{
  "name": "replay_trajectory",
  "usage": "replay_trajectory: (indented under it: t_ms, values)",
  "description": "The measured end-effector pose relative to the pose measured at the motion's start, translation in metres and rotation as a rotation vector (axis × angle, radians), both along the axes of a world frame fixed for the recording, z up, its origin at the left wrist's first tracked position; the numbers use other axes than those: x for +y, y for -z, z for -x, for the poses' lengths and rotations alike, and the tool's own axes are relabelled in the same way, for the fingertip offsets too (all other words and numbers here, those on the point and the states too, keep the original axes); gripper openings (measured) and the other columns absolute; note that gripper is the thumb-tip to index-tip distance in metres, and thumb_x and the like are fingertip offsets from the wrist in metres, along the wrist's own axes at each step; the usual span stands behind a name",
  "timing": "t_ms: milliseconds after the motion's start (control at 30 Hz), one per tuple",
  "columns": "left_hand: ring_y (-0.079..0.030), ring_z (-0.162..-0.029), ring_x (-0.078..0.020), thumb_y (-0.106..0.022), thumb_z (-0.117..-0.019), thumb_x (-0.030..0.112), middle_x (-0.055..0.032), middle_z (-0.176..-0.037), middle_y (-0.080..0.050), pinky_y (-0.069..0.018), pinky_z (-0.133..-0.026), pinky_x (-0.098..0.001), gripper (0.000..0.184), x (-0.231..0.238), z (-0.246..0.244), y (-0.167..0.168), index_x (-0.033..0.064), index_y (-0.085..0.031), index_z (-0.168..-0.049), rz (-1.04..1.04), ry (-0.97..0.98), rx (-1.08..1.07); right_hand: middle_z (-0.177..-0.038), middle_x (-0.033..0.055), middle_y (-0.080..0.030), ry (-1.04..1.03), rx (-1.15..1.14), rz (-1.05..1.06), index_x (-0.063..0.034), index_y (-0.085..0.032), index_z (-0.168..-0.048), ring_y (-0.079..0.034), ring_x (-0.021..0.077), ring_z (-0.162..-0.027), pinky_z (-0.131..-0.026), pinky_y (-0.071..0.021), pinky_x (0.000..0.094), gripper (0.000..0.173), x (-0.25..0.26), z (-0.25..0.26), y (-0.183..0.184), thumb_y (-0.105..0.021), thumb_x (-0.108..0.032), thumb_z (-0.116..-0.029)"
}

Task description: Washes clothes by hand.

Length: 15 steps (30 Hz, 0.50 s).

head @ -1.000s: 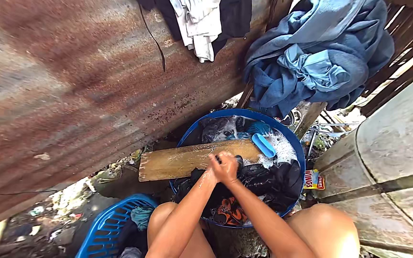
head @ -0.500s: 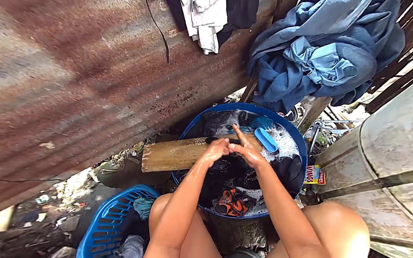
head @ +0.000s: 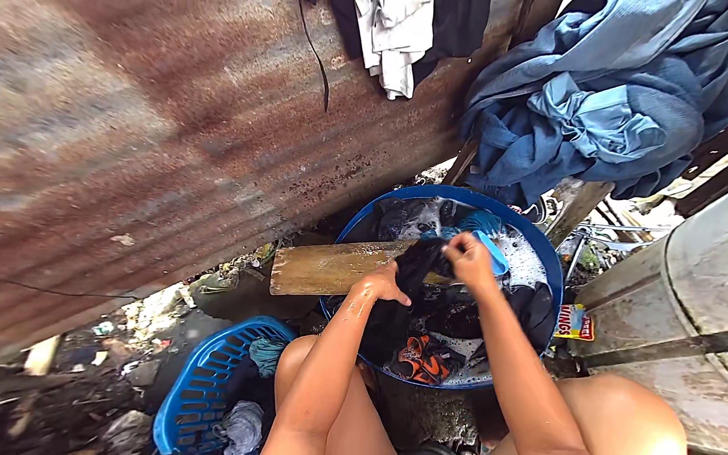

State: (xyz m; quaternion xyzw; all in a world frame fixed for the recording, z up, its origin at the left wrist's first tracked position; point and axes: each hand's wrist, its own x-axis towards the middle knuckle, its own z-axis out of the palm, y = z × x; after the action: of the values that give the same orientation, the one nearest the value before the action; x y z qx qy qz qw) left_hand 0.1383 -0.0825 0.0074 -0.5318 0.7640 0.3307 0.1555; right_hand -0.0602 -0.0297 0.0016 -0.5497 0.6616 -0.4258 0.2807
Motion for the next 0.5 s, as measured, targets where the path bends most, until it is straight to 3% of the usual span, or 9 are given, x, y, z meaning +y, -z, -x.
replay_trajectory:
  t_ms: [100, 167, 200, 233, 267, 333, 367, 433, 500]
  values:
    - [-0.052, -0.134, -0.0429, -0.078, -0.0912, 0.035, -0.0263, -0.141, -0.057, -0.037, -0.111, -0.066, 0.072, 0.0, -0.001, 0.007, 0.0045, -0.047, -0.149, 0.006, 0.042, 0.139, -0.1, 0.008, -0.065, 0.181, -0.206, 0.436, 0.0051, -0.061, -0.1, -0.061, 0.0069, -0.094, -0.086, -0.0521, 0.0268, 0.012, 0.007, 0.016, -0.038, -0.066, -0.001, -0.0909]
    - [-0.057, -0.129, -0.0419, -0.066, -0.1006, 0.029, -0.0263, -0.133, -0.062, -0.0402, -0.109, -0.064, 0.05, 0.004, 0.006, 0.013, 0.0019, -0.055, -0.142, 0.019, 0.031, 0.266, -0.098, 0.0042, -0.061, 0.292, -0.2, 0.528, 0.0015, -0.058, -0.098, -0.059, 0.0035, -0.093, -0.085, -0.0505, 0.0218, 0.008, 0.006, 0.02, -0.039, -0.063, -0.002, -0.0921]
    - [-0.06, -0.123, -0.0414, -0.061, -0.1036, 0.028, -0.0266, -0.127, -0.065, -0.0429, -0.106, -0.0627, 0.042, 0.005, 0.01, 0.014, -0.0004, -0.06, -0.134, 0.02, -0.024, 0.35, -0.101, 0.009, -0.061, 0.329, -0.096, 0.467, 0.0037, -0.058, -0.101, -0.059, 0.0095, -0.095, -0.086, -0.0496, 0.0257, 0.011, 0.005, 0.024, -0.036, -0.063, -0.004, -0.0944]
    - [-0.063, -0.118, -0.0396, -0.058, -0.1053, 0.027, -0.0262, -0.122, -0.067, -0.0454, -0.104, -0.0603, 0.037, 0.007, 0.012, 0.012, -0.002, -0.063, -0.128, 0.012, -0.114, 0.461, -0.112, 0.0214, -0.063, 0.309, 0.05, 0.337, 0.0095, -0.06, -0.108, -0.061, 0.0248, -0.107, -0.095, -0.0485, 0.0393, 0.02, 0.006, 0.03, -0.034, -0.063, -0.007, -0.097]
    - [-0.064, -0.115, -0.0364, -0.056, -0.1065, 0.024, -0.0252, -0.121, -0.067, -0.0471, -0.103, -0.0566, 0.035, 0.008, 0.013, 0.008, -0.0031, -0.064, -0.127, -0.005, -0.241, 0.608, -0.129, 0.0319, -0.059, 0.212, 0.195, 0.165, 0.0127, -0.061, -0.118, -0.056, 0.0417, -0.125, -0.108, -0.0431, 0.055, 0.03, 0.008, 0.038, -0.032, -0.065, -0.009, -0.0978]
    - [-0.063, -0.112, -0.0284, -0.052, -0.1079, 0.02, -0.022, -0.122, -0.066, -0.049, -0.1, -0.0494, 0.034, 0.005, 0.014, -0.002, -0.0042, -0.062, -0.129, -0.04, -0.518, 0.923, -0.144, 0.0395, -0.047, -0.046, 0.362, -0.144, 0.0084, -0.062, -0.129, -0.04, 0.0592, -0.138, -0.11, -0.0303, 0.0772, 0.048, 0.008, 0.048, -0.016, -0.075, -0.021, -0.0937]
    - [-0.062, -0.111, -0.0255, -0.05, -0.1088, 0.022, -0.0202, -0.123, -0.065, -0.0494, -0.099, -0.0472, 0.036, 0.002, 0.013, -0.01, -0.0035, -0.059, -0.132, -0.054, -0.635, 1.047, -0.138, 0.0386, -0.053, -0.167, 0.383, -0.246, 0.0057, -0.066, -0.127, -0.045, 0.0599, -0.132, -0.105, -0.0337, 0.0795, 0.053, 0.008, 0.044, -0.004, -0.081, -0.027, -0.0891]
    - [-0.063, -0.106, -0.0177, -0.044, -0.1102, 0.026, -0.013, -0.118, -0.066, -0.0524, -0.095, -0.0404, 0.037, 0.0, 0.01, -0.027, 0.0011, -0.058, -0.133, -0.08, -0.785, 1.308, -0.124, 0.0315, -0.066, -0.411, 0.331, -0.45, 0.0034, -0.069, -0.125, -0.059, 0.0506, -0.122, -0.105, -0.0416, 0.0722, 0.06, 0.01, 0.016, 0.009, -0.086, -0.037, -0.0833]
    - [-0.067, -0.091, -0.0113, -0.038, -0.111, 0.027, -0.0048, -0.099, -0.069, -0.0572, -0.084, -0.0334, 0.031, -0.004, 0.007, -0.044, 0.0067, -0.061, -0.119, -0.126, -0.824, 1.6, -0.125, 0.0283, -0.067, -0.555, 0.268, -0.565, 0.0025, -0.067, -0.128, -0.06, 0.0451, -0.124, -0.109, -0.0411, 0.0677, 0.059, 0.01, -0.016, 0.015, -0.082, -0.038, -0.088]
